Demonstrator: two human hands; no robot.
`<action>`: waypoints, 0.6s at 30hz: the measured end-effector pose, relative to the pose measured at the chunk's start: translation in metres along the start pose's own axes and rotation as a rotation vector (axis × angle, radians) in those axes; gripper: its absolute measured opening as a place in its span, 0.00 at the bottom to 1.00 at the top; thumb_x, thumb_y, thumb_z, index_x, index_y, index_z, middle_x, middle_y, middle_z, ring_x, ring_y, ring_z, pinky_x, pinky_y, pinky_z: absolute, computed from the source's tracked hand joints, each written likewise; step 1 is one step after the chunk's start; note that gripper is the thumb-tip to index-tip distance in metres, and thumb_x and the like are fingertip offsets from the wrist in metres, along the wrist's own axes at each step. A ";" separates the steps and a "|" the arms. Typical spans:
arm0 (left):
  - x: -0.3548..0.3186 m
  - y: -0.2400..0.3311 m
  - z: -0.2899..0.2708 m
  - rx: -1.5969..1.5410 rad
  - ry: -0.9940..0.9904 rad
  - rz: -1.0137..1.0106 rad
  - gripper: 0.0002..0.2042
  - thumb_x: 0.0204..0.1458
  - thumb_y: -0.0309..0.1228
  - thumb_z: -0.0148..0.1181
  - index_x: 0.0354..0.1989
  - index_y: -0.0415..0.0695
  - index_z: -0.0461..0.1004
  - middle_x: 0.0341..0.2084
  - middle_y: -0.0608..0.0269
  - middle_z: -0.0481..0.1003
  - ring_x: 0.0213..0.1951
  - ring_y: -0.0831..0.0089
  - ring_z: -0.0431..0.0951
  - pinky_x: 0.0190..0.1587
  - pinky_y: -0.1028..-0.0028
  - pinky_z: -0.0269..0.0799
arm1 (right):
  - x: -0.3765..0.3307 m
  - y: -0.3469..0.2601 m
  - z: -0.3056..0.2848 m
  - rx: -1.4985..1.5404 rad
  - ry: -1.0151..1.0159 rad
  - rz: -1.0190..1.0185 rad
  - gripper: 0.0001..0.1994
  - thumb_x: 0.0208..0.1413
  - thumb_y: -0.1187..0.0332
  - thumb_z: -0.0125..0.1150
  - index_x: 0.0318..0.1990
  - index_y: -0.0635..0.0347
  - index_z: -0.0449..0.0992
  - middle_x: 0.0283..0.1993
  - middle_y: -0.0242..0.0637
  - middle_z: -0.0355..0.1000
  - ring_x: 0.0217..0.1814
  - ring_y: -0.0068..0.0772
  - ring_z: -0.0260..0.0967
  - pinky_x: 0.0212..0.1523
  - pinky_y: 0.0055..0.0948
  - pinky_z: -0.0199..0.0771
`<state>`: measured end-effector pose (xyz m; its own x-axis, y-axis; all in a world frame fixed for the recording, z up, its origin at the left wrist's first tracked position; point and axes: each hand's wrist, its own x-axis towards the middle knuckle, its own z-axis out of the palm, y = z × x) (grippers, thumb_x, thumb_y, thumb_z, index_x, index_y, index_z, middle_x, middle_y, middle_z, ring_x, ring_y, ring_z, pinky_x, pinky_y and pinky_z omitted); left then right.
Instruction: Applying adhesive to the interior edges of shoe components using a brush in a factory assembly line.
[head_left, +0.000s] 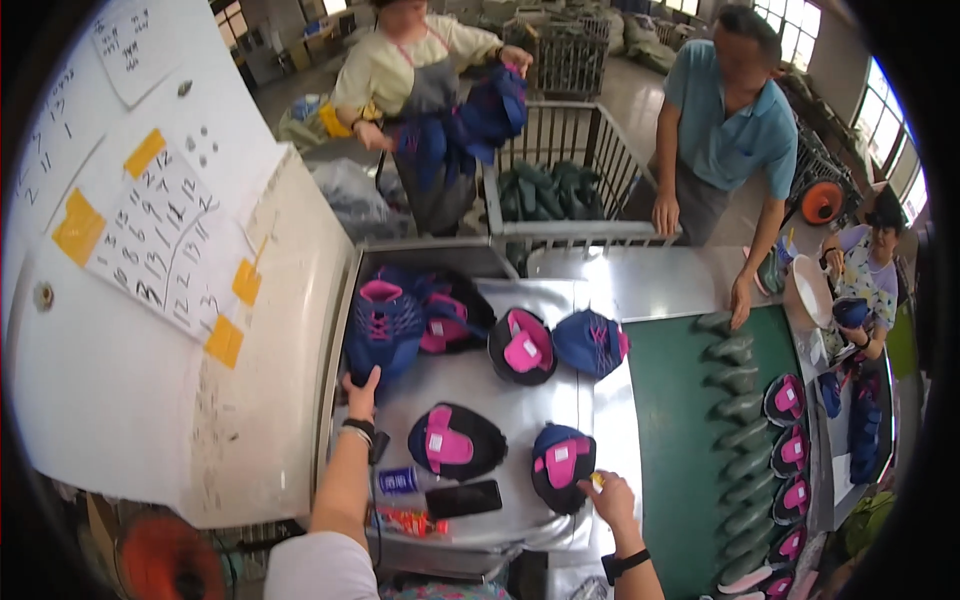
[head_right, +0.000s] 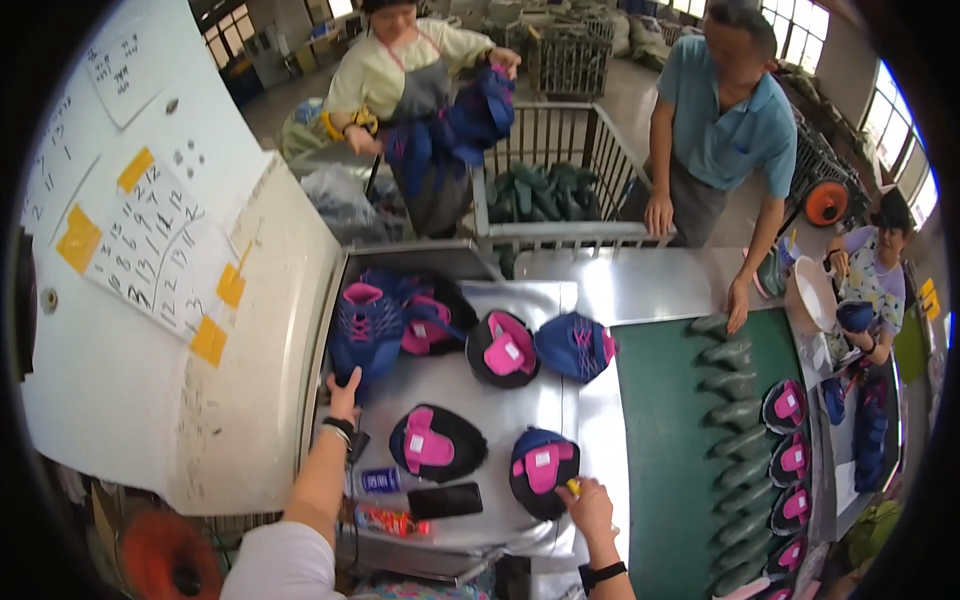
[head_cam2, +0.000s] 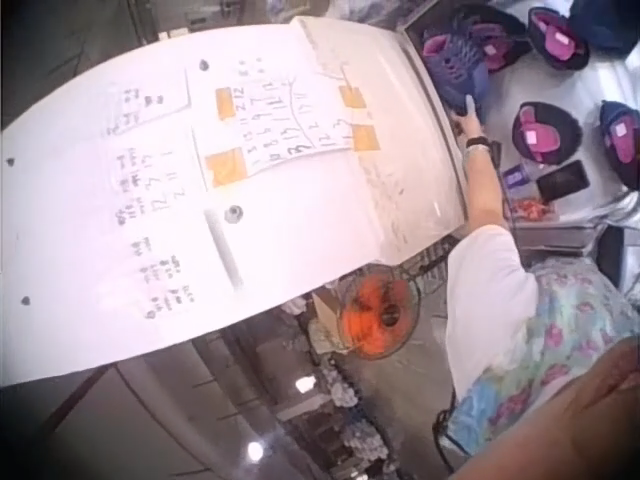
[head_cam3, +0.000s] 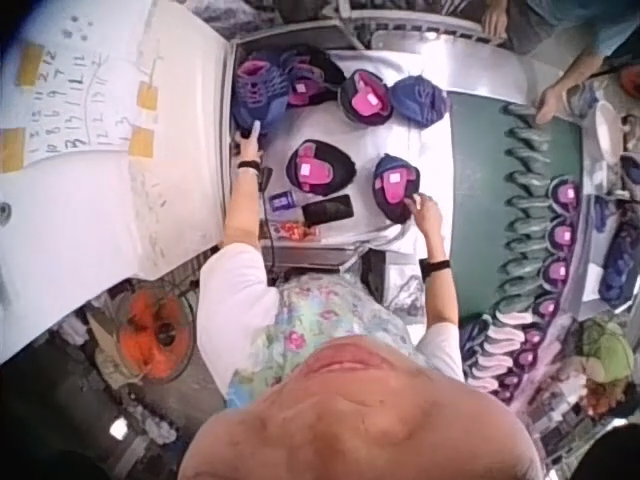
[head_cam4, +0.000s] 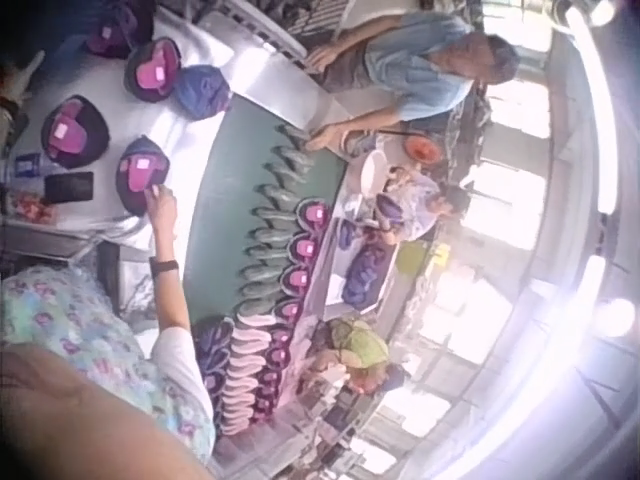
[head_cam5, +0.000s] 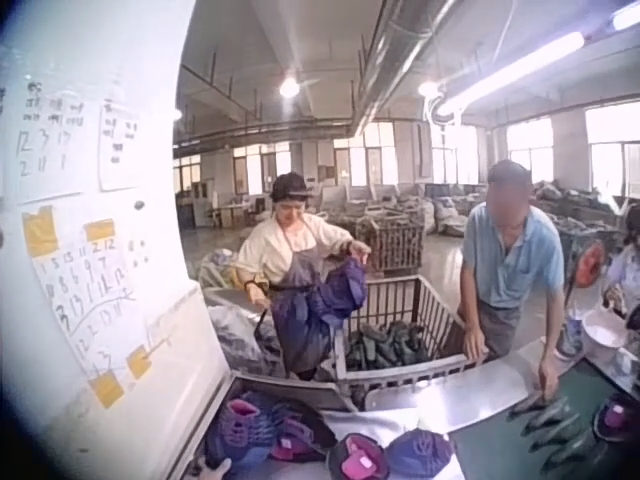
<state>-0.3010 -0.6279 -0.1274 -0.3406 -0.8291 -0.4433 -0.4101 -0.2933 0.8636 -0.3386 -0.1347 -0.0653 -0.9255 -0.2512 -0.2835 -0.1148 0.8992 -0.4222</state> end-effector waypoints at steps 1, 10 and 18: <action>-0.008 0.007 0.008 -0.069 -0.027 -0.055 0.55 0.38 0.55 0.69 0.66 0.34 0.43 0.62 0.50 0.57 0.62 0.58 0.59 0.60 0.63 0.58 | -0.005 -0.002 0.007 -0.009 -0.018 0.015 0.23 0.48 0.48 0.63 0.39 0.60 0.77 0.37 0.46 0.74 0.39 0.48 0.72 0.39 0.41 0.72; 0.017 0.041 0.036 -0.253 -0.132 -0.126 0.35 0.46 0.52 0.63 0.50 0.30 0.69 0.46 0.54 0.74 0.44 0.64 0.77 0.46 0.66 0.73 | 0.022 -0.051 0.061 -0.164 0.010 -0.031 0.30 0.46 0.38 0.57 0.29 0.62 0.75 0.35 0.44 0.74 0.41 0.44 0.72 0.34 0.40 0.74; 0.054 0.102 0.084 0.883 0.069 0.484 0.34 0.42 0.42 0.64 0.55 0.36 0.60 0.46 0.34 0.70 0.49 0.44 0.72 0.52 0.59 0.67 | 0.080 -0.080 0.066 -0.126 0.107 -0.095 0.26 0.45 0.43 0.62 0.30 0.62 0.74 0.32 0.44 0.74 0.35 0.45 0.73 0.30 0.39 0.74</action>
<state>-0.4323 -0.6630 -0.0832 -0.5980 -0.7998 -0.0533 -0.7302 0.5161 0.4477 -0.3792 -0.2502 -0.1111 -0.9407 -0.3039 -0.1508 -0.2420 0.9126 -0.3296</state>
